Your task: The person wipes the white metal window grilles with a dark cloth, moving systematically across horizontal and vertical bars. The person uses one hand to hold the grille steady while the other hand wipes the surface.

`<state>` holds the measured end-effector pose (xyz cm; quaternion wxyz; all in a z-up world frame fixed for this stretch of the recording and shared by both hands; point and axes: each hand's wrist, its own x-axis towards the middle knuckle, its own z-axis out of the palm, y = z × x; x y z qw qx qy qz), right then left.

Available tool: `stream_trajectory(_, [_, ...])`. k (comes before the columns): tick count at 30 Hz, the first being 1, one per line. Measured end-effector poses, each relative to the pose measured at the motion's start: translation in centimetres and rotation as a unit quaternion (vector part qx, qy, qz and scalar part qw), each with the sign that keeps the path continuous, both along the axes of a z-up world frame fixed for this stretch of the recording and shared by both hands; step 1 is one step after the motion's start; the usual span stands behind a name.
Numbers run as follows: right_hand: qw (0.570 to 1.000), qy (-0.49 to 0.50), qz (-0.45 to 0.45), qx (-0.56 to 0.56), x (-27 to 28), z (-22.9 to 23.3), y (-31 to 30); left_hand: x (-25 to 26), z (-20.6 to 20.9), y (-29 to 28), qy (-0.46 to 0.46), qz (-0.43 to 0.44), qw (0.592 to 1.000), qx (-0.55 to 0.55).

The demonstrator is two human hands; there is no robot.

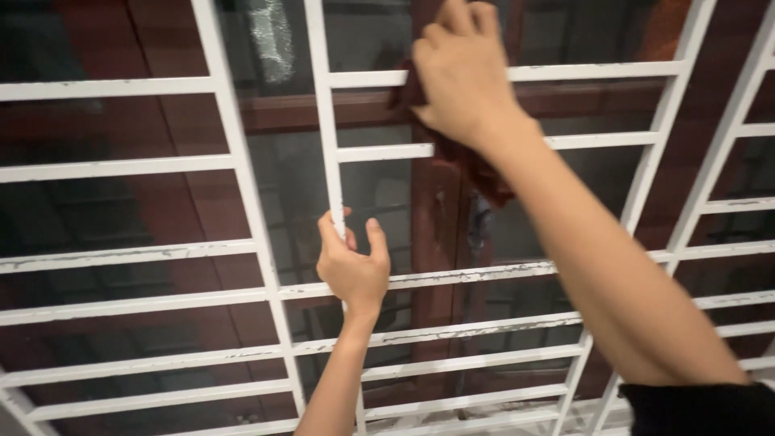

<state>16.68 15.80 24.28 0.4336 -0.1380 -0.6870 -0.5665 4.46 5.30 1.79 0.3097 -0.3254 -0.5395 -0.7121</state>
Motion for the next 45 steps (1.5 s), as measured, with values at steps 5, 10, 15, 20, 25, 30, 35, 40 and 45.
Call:
stream_trajectory(5, [0.995, 0.091, 0.039, 0.001, -10.4, -0.5, -4.7, -0.3, 0.0, 0.4, -0.040, -0.008, 0.999, -0.002])
stream_trajectory(10, [0.990, 0.137, 0.019, -0.029, -10.2, -1.7, -4.4, -1.0, -0.5, 0.2, -0.028, -0.025, 0.999, 0.008])
stream_trajectory(15, [0.993, 0.099, -0.002, 0.068, -1.3, -2.2, 0.0, -1.7, -0.2, -0.7, -0.026, -0.131, 0.991, 0.006])
stream_trajectory(20, [0.964, 0.122, -0.233, 0.045, 12.0, -3.5, 8.3, -1.8, -0.5, -0.1, 0.002, -0.089, 0.996, 0.033])
stream_trajectory(25, [0.947, 0.121, -0.296, -0.013, 17.9, -3.5, 10.8, -1.8, -0.6, -0.3, 0.022, -0.104, 0.994, 0.040])
stream_trajectory(30, [0.945, 0.150, -0.292, 0.013, 22.5, -3.7, 13.3, -1.3, -0.2, -0.7, 0.018, -0.133, 0.990, 0.043])
stream_trajectory(35, [0.951, 0.169, -0.254, 0.046, 23.8, -5.1, 14.9, -1.1, 0.0, -1.2, -0.019, -0.179, 0.983, 0.032])
stream_trajectory(40, [0.965, 0.183, -0.179, 0.048, 22.4, -5.4, 14.5, -1.1, -0.2, -1.4, -0.008, -0.192, 0.981, 0.038])
stream_trajectory(45, [0.965, 0.146, -0.133, 0.172, 23.8, -3.7, 9.7, -1.5, -0.3, -1.2, 0.009, -0.190, 0.981, 0.031])
